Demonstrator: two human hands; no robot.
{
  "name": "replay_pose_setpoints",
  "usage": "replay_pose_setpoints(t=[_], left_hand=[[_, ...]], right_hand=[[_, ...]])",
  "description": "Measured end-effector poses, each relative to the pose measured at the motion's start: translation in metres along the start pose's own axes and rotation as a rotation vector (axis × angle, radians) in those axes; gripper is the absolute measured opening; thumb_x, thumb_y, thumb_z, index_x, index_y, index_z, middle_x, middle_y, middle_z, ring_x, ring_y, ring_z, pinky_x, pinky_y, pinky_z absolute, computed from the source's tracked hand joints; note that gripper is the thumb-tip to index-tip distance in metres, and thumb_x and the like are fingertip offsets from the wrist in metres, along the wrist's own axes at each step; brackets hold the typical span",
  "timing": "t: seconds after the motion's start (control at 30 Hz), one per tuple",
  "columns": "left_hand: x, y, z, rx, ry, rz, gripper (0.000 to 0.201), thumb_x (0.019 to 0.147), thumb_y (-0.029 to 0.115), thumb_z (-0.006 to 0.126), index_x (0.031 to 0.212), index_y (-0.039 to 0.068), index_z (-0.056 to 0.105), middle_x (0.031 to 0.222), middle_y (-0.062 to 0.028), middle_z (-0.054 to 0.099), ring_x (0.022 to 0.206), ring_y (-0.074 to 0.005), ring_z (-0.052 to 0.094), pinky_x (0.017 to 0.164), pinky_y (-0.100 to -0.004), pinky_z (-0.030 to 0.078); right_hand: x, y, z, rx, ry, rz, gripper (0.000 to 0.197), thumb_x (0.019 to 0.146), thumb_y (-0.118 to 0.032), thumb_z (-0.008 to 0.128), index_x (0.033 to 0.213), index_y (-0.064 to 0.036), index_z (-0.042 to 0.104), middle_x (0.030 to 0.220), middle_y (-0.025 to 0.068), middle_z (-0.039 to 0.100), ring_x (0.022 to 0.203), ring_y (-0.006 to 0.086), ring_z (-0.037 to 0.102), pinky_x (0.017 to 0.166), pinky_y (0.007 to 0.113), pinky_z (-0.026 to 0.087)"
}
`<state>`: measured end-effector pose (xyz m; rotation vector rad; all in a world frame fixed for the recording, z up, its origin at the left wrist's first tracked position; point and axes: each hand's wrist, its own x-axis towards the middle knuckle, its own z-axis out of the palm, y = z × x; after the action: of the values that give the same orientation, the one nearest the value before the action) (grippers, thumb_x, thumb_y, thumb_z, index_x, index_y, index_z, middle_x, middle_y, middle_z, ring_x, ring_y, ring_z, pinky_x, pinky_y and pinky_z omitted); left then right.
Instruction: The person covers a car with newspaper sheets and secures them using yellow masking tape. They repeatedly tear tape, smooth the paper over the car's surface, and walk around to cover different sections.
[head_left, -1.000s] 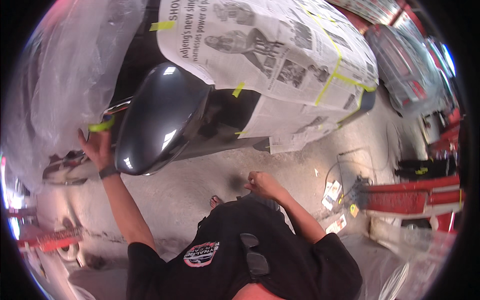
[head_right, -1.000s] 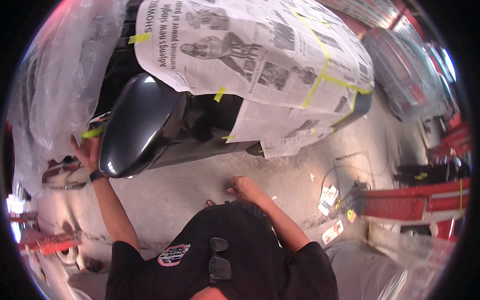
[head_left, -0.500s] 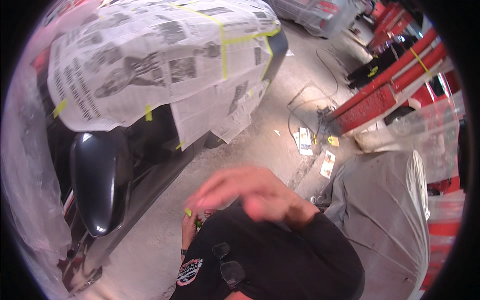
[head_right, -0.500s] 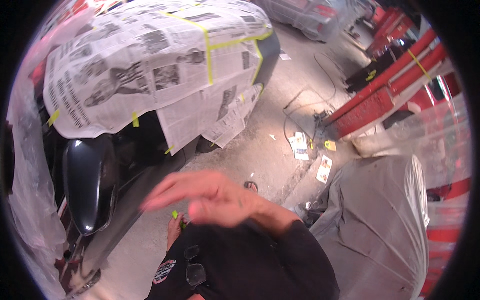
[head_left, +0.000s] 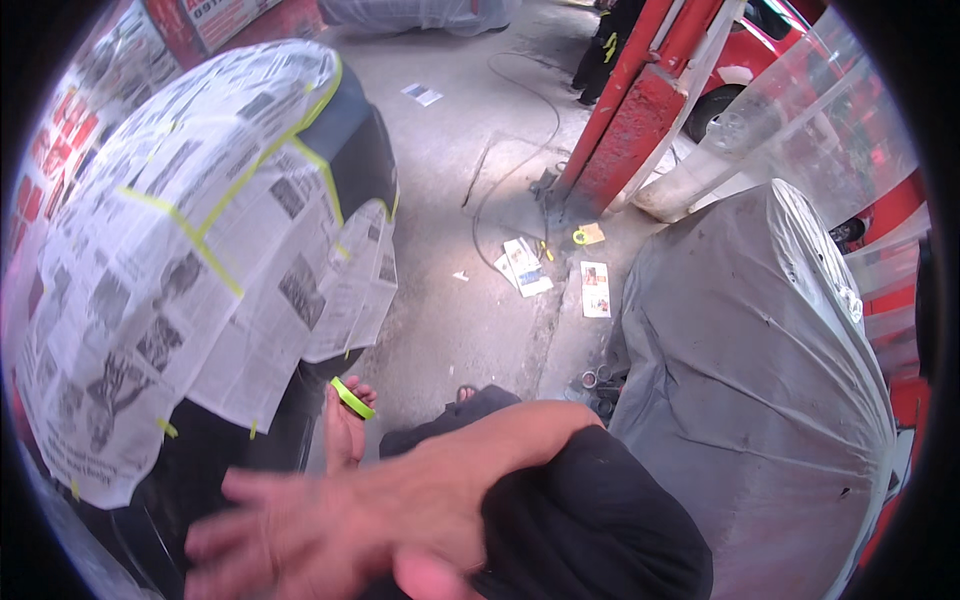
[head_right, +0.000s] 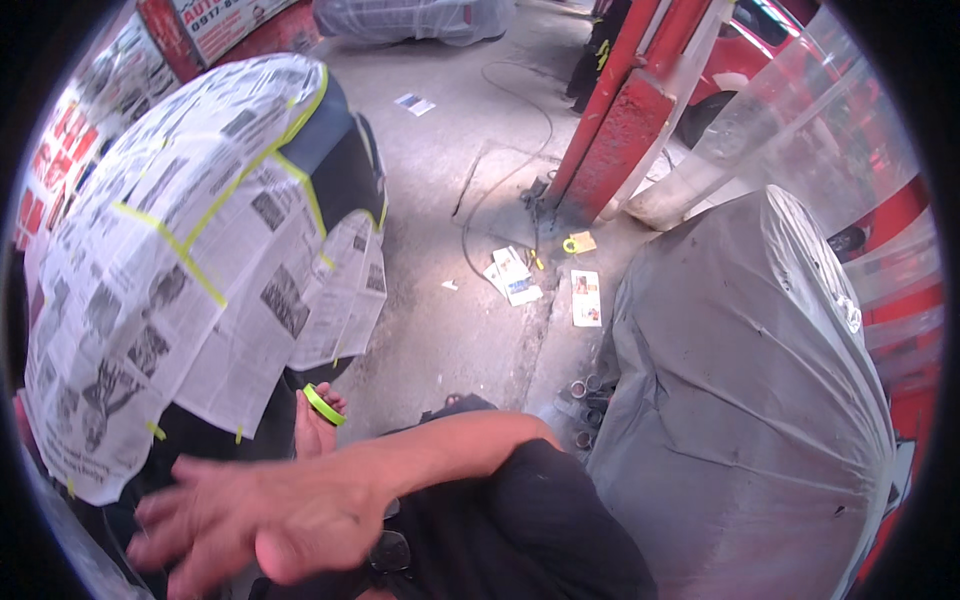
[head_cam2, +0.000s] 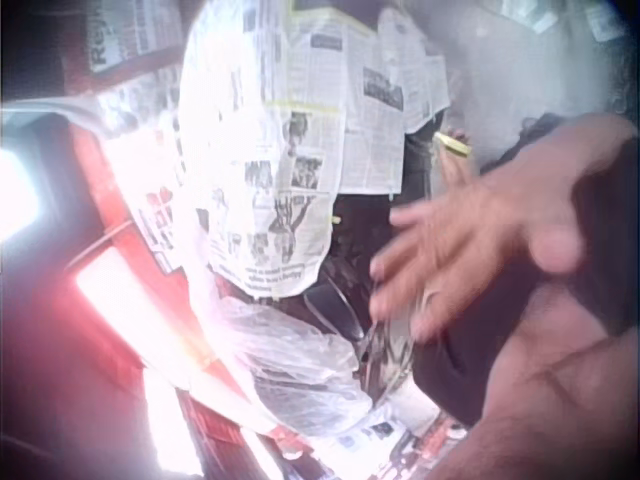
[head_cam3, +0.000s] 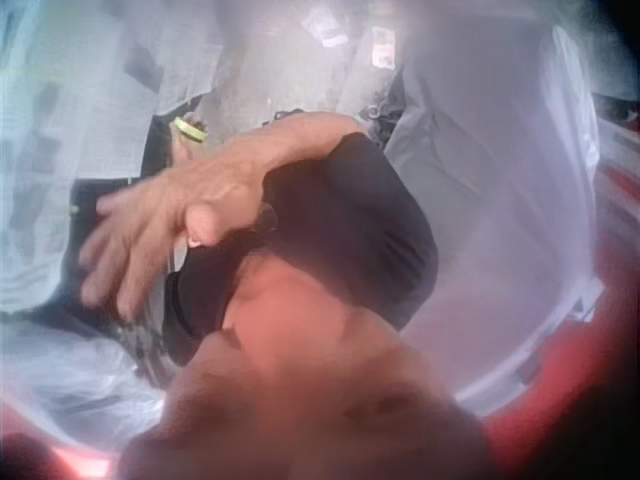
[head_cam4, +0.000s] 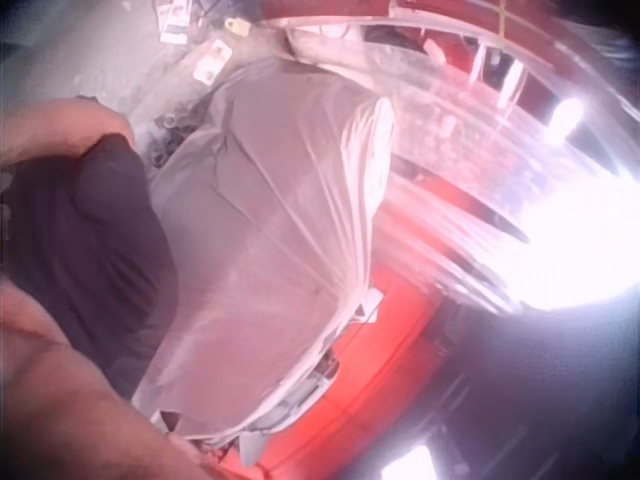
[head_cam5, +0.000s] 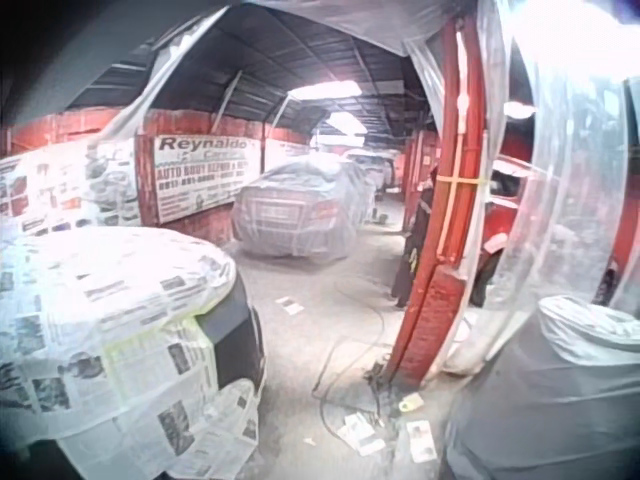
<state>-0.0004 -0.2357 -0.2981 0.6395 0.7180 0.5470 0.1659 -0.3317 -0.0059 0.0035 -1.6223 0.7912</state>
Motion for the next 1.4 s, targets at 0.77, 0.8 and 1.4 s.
replay_pose_setpoints(t=[0.77, 0.8, 1.4], left_hand=[[0.512, 0.152, 0.378, 0.476, -0.632, 0.13, 0.043, 0.101, 0.025, 0.053, 0.136, -0.001, 0.049, 0.124, -0.0123, 0.063, 0.115, -0.0199, 0.06, 0.098, -0.0314, 0.045], [0.533, 0.166, 0.399, 0.468, -0.641, 0.154, 0.043, 0.101, 0.025, 0.053, 0.135, -0.001, 0.05, 0.124, -0.0122, 0.063, 0.115, -0.0197, 0.06, 0.098, -0.0313, 0.045], [1.02, 0.196, 0.605, 0.765, -0.322, 0.27, 0.025, 0.097, 0.023, 0.061, 0.104, 0.0, 0.067, 0.084, -0.0019, 0.066, 0.075, -0.0084, 0.06, 0.069, -0.0225, 0.047]], right_hand=[[-0.582, 0.006, -0.438, -1.297, 0.927, 2.209, 0.051, 0.084, -0.043, 0.065, 0.109, 0.0014, 0.065, 0.111, 0.0268, 0.063, 0.105, 0.0381, 0.062, 0.088, 0.049, 0.049], [-0.598, -0.019, -0.405, -1.015, 1.11, 2.349, 0.058, 0.08, -0.046, 0.065, 0.115, 0.0014, 0.063, 0.117, 0.0252, 0.063, 0.112, 0.038, 0.06, 0.094, 0.046, 0.048], [-0.498, -0.026, -1.021, 0.1, 1.945, 1.13, 0.026, 0.094, -0.026, 0.058, 0.096, -0.0016, 0.066, 0.064, 0.0075, 0.057, 0.064, 0.0222, 0.064, 0.059, 0.036, 0.054]])
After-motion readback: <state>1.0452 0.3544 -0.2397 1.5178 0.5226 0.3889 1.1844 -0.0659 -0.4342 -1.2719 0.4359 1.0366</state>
